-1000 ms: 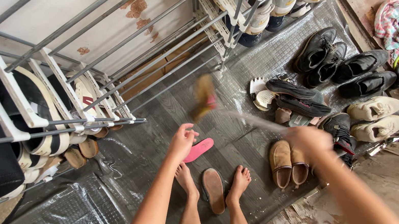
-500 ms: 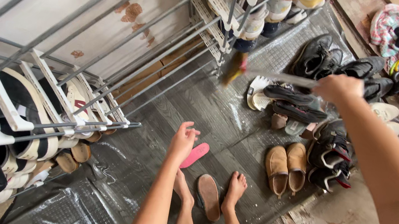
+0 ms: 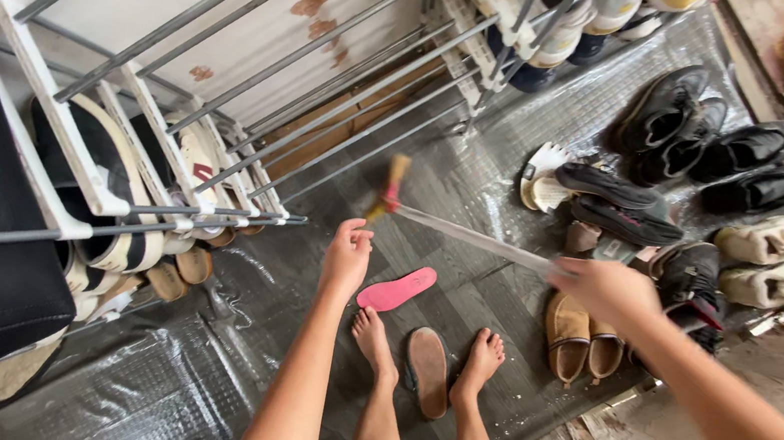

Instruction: The person assembles a metal shoe rack by connecting vertical and horizontal bars with plastic connectors. They then sweep the floor with a broom and place a pair of shoes onto the rack.

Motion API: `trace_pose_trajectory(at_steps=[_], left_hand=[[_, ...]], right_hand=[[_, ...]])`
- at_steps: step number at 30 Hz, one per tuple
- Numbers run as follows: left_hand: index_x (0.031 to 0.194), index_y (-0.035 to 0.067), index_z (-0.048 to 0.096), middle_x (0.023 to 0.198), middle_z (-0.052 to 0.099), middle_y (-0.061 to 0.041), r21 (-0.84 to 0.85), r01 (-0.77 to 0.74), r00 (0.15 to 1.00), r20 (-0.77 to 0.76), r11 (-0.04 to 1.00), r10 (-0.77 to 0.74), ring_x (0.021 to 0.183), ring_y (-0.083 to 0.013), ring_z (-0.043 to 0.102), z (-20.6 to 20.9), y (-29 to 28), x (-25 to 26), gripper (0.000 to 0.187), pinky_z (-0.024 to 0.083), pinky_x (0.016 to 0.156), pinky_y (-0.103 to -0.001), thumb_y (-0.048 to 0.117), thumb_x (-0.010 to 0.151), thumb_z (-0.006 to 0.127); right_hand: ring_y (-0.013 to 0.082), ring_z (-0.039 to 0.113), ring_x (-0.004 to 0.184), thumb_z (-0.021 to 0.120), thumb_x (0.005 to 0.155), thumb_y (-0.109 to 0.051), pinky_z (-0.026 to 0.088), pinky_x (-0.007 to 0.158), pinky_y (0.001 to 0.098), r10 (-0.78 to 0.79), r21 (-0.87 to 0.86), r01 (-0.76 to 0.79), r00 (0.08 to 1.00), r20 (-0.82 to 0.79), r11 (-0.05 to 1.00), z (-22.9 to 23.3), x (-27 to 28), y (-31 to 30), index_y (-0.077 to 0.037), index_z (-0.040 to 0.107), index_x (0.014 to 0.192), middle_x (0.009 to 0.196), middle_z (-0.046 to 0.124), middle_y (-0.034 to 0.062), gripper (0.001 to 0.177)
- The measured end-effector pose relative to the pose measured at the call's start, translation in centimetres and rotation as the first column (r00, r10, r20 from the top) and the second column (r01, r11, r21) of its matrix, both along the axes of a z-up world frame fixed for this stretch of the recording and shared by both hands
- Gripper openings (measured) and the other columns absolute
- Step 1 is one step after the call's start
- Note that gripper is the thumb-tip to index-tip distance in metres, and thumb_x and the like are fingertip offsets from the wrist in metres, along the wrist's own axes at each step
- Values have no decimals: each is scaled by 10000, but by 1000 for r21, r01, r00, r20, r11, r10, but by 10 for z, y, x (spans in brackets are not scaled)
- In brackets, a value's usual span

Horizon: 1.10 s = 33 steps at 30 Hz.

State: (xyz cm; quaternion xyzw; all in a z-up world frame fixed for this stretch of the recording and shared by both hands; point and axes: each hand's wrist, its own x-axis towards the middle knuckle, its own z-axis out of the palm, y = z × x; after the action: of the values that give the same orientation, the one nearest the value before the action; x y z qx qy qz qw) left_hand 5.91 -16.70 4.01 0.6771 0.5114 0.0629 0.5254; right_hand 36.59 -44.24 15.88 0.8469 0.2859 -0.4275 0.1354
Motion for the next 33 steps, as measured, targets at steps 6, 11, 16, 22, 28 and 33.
trace_pose_trajectory(at_steps=[6,11,16,22,28,33], left_hand=[[1343,59,529,1154,750,-122,-28,-14,999,40,1000,15,953,-234,760,-14,2,-23,359,581,839,-341,166,1001,528],[1370,64,497,1207,727,-117,-133,-55,997,39,990,61,1003,-232,742,-42,-3,-43,372,579,856,-336,141,1006,505],[1374,57,486,1204,725,-132,-137,-110,993,32,984,115,1005,-239,740,-53,1,-49,360,572,882,-336,150,1027,501],[1371,60,488,1208,722,-115,-113,-125,992,-1,986,126,1016,-240,734,-40,11,-48,366,567,885,-345,146,1015,498],[1366,59,506,1172,746,-109,-66,-99,995,7,993,100,1001,-238,742,-51,12,-35,385,572,864,-354,165,996,525],[1396,75,491,1170,746,-94,-141,-112,994,-6,984,112,1005,-237,751,-61,-1,-30,424,583,858,-355,182,987,521]], right_hand=[[249,703,581,472,1003,-523,555,502,390,530,427,-601,799,285,676,-111,-81,115,-287,505,1504,793,726,76,555],[254,727,696,469,1014,-541,589,616,407,534,396,-537,836,130,745,-180,-88,199,-413,505,1490,927,742,25,494],[244,725,944,565,938,-605,587,817,415,182,250,-161,981,-63,955,-191,-68,213,-411,646,1355,1044,758,6,467],[290,749,790,548,964,-572,595,720,435,107,329,-142,987,121,934,-123,-66,102,-372,657,1363,841,763,85,460],[319,740,712,522,950,-571,595,653,449,397,365,-394,915,70,843,-128,-85,133,-386,560,1423,794,762,91,510],[321,736,878,539,956,-572,589,746,461,142,395,-154,988,59,906,-185,-81,180,-408,666,1318,977,761,70,417]])
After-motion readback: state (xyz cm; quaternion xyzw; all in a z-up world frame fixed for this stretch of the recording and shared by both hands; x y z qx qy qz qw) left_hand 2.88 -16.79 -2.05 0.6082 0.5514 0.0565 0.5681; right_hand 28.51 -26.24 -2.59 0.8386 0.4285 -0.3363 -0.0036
